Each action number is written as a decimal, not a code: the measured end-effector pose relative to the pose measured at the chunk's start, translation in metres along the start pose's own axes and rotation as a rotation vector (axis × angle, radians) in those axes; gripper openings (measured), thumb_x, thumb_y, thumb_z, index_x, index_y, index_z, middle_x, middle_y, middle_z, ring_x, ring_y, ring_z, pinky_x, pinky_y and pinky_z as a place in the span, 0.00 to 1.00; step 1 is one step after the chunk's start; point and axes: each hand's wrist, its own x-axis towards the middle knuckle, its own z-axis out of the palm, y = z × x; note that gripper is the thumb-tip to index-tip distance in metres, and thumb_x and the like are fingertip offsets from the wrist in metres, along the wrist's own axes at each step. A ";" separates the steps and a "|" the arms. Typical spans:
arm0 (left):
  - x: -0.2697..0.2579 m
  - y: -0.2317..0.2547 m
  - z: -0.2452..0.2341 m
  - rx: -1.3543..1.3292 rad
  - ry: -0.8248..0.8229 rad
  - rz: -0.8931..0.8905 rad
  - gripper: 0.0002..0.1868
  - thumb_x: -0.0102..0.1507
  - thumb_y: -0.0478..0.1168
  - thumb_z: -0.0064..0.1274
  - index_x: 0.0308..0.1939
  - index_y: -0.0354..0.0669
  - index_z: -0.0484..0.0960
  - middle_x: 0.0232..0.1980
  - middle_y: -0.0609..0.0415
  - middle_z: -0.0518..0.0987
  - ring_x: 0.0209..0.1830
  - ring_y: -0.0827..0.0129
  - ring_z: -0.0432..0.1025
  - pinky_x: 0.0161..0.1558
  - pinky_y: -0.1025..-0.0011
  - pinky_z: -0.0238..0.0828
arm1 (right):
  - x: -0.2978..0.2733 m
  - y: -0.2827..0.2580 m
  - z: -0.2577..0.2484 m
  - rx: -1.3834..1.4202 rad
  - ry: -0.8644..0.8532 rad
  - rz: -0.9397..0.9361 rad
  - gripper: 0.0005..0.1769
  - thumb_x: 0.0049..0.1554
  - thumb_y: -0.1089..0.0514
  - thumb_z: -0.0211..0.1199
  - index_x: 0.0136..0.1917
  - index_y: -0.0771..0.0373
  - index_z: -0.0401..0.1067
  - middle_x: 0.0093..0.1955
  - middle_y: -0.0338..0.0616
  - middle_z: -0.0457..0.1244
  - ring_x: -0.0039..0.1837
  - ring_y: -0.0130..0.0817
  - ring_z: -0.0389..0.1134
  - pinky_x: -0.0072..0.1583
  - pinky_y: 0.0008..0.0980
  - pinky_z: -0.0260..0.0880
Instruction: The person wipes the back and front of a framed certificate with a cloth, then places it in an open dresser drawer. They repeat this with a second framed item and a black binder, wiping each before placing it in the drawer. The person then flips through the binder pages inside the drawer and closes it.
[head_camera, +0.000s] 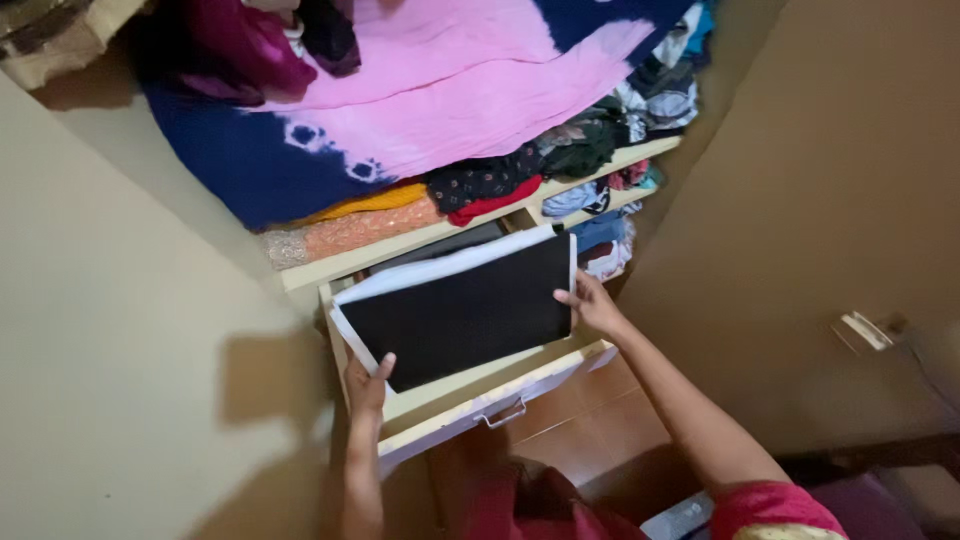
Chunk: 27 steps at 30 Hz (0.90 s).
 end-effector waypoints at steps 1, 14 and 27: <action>0.001 -0.015 -0.001 0.008 0.011 0.016 0.21 0.58 0.40 0.62 0.53 0.36 0.79 0.47 0.56 0.83 0.45 0.69 0.75 0.49 0.69 0.71 | 0.003 0.006 -0.005 -0.076 0.022 0.079 0.25 0.61 0.63 0.63 0.71 0.65 0.65 0.64 0.44 0.67 0.64 0.31 0.67 0.66 0.35 0.68; -0.017 -0.020 -0.018 0.090 0.034 0.024 0.19 0.64 0.42 0.58 0.57 0.39 0.81 0.51 0.54 0.84 0.51 0.70 0.75 0.55 0.68 0.69 | 0.003 0.048 -0.027 -0.197 -0.131 0.231 0.25 0.56 0.66 0.64 0.66 0.63 0.69 0.61 0.36 0.68 0.63 0.25 0.67 0.65 0.29 0.67; -0.015 0.042 -0.014 -0.212 -0.047 -0.099 0.18 0.64 0.42 0.57 0.55 0.36 0.81 0.45 0.53 0.82 0.43 0.67 0.73 0.47 0.66 0.67 | -0.002 -0.071 0.016 -0.507 -0.083 0.198 0.38 0.54 0.48 0.73 0.72 0.60 0.61 0.64 0.52 0.62 0.64 0.35 0.61 0.59 0.38 0.65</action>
